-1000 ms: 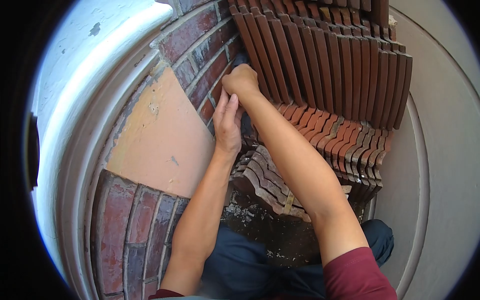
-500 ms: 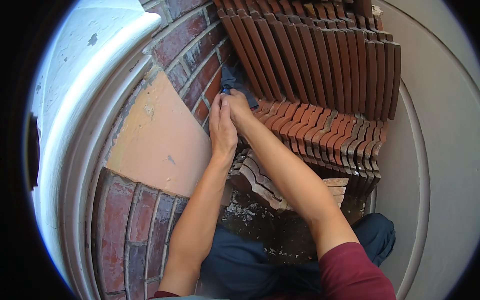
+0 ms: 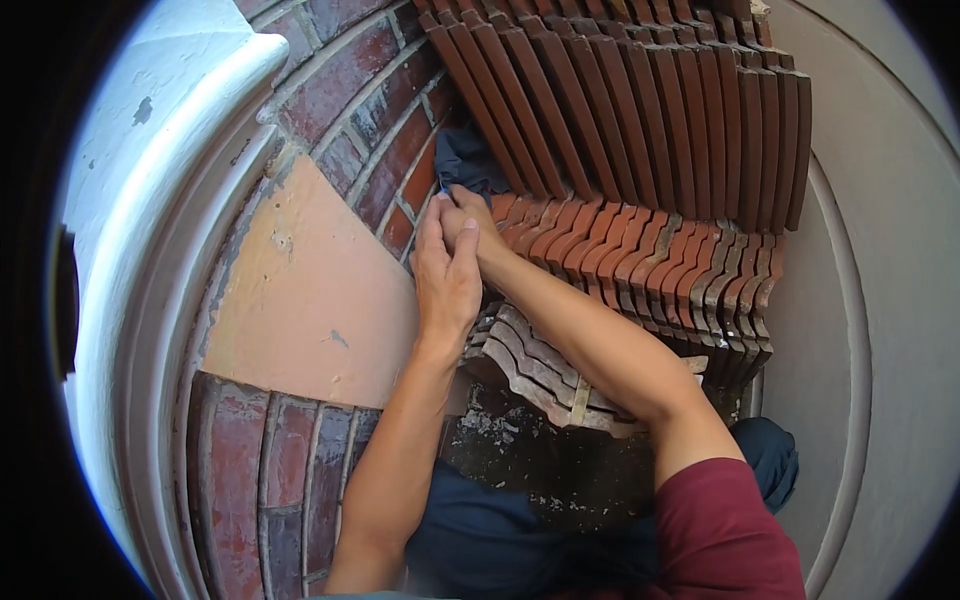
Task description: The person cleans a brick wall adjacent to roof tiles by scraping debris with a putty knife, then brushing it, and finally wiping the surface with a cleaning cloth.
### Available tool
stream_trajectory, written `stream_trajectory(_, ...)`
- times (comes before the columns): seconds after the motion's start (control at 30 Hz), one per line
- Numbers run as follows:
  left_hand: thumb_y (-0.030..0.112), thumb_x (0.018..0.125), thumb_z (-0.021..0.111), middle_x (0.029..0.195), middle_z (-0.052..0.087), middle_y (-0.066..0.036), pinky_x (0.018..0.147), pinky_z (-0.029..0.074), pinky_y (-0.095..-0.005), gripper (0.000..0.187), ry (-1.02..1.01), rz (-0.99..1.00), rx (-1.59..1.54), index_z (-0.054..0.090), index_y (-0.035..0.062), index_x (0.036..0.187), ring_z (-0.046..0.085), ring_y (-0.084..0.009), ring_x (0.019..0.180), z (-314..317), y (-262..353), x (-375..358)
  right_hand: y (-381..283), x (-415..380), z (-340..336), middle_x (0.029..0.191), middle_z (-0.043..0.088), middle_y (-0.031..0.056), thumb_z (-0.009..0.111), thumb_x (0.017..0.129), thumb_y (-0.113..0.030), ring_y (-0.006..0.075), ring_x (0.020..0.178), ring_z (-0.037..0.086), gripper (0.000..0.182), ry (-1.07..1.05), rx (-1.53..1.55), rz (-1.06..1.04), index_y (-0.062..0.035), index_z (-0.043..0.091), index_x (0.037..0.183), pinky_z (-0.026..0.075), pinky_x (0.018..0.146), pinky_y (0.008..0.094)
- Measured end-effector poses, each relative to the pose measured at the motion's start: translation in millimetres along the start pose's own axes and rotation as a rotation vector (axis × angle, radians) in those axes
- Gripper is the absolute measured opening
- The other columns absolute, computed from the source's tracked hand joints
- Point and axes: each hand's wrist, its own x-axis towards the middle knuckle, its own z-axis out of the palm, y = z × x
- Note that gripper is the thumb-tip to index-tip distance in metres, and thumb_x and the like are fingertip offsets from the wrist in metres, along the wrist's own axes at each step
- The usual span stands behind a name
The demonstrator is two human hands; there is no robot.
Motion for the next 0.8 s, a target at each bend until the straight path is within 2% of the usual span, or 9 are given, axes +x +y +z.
stream_trajectory(0.07,0.028,0.096,0.054,0.145,0.043,-0.029,0.114,0.029,-0.0414,0.061,-0.025,-0.01,-0.055,0.038,-0.0095,0.142,0.041,-0.039,0.136,0.7,3.4,-1.1,-12.5,-4.6,-8.5,0.083,0.066,0.019,0.054,0.095,-0.023,0.0228,0.074,0.064,0.027,-0.027,0.057,0.058,0.0026,0.062,0.092,0.048,0.069,0.0379)
stream_trajectory(0.1,0.029,0.097,0.054,0.145,0.042,-0.029,0.115,0.028,-0.0418,0.062,-0.018,0.011,-0.015,0.038,-0.0097,0.142,0.039,-0.0389,0.137,2.4,7.3,-3.0,12.0,29.0,-5.6,0.079,0.066,0.0135,0.053,0.096,-0.024,0.0223,0.067,0.062,0.028,-0.056,0.099,0.137,0.0022,0.062,0.091,0.048,0.064,0.0365)
stream_trajectory(0.13,0.029,0.097,0.054,0.146,0.041,-0.029,0.115,0.027,-0.0421,0.062,-0.011,0.036,0.027,0.037,-0.0099,0.142,0.037,-0.0389,0.138,3.6,9.9,-3.9,-23.5,34.5,-9.1,0.074,0.056,0.0041,0.05,0.1,-0.022,0.0123,0.061,0.053,0.023,-0.041,0.166,0.307,-0.0054,0.059,0.087,0.044,0.053,0.0294)
stream_trajectory(0.17,0.029,0.094,0.055,0.147,0.036,-0.034,0.116,0.02,-0.0507,0.067,-0.044,0.015,-0.073,0.034,-0.0108,0.144,0.03,-0.0471,0.138,4.2,10.6,-3.8,-22.8,53.0,-3.8,0.073,0.056,0.0038,0.049,0.1,-0.022,0.0131,0.06,0.053,0.023,-0.013,0.204,0.333,-0.0052,0.058,0.088,0.043,0.051,0.0301)
stream_trajectory(0.3,0.029,0.094,0.055,0.147,0.034,-0.036,0.116,0.019,-0.0515,0.068,-0.044,0.024,-0.055,0.033,-0.0112,0.144,0.03,-0.0484,0.138,-0.6,16.3,-7.0,-25.5,51.7,1.5,0.073,0.055,0.0018,0.049,0.101,-0.023,0.0125,0.062,0.051,0.024,0.041,0.261,0.353,-0.0042,0.058,0.089,0.043,0.053,0.0296)
stream_trajectory(0.4,0.029,0.094,0.056,0.146,0.032,-0.039,0.116,0.019,-0.0519,0.068,-0.029,0.076,-0.082,0.032,-0.0111,0.144,0.03,-0.0501,0.137,-2.8,18.4,-5.0,18.3,22.6,-4.4,0.078,0.064,0.01,0.052,0.098,-0.025,0.0169,0.071,0.058,0.03,-0.073,0.01,0.036,0.003,0.061,0.103,0.047,0.065,0.0329)
stream_trajectory(0.5,0.028,0.095,0.057,0.147,0.035,-0.034,0.117,0.022,-0.0454,0.067,-0.038,0.029,-0.004,0.034,-0.0108,0.144,0.032,-0.043,0.139,4.4,14.1,-6.0,8.4,-14.1,-17.4,0.079,0.065,0.0112,0.053,0.097,-0.023,0.0139,0.076,0.056,0.029,-0.124,0.164,0.011,0.0037,0.063,0.099,0.045,0.068,0.0316)
stream_trajectory(0.73,0.028,0.091,0.058,0.145,0.031,-0.041,0.116,0.018,-0.054,0.071,-0.037,0.056,0.008,0.032,-0.0108,0.144,0.03,-0.0534,0.135,-0.9,16.6,-8.0,-12.8,65.2,0.1,0.07,0.058,0.0069,0.048,0.099,-0.024,0.0164,0.057,0.055,0.029,0.03,0.224,0.367,0.0014,0.061,0.101,0.045,0.053,0.0345)
stream_trajectory(0.8,0.03,0.092,0.06,0.148,0.033,-0.035,0.117,0.021,-0.0468,0.071,-0.044,0.029,0.035,0.033,-0.0098,0.145,0.029,-0.0445,0.141,-2.3,13.4,-5.9,-16.3,67.1,2.3,0.07,0.056,0.006,0.047,0.1,-0.025,0.015,0.055,0.052,0.029,0.049,0.216,0.369,0.0009,0.059,0.104,0.044,0.049,0.034)
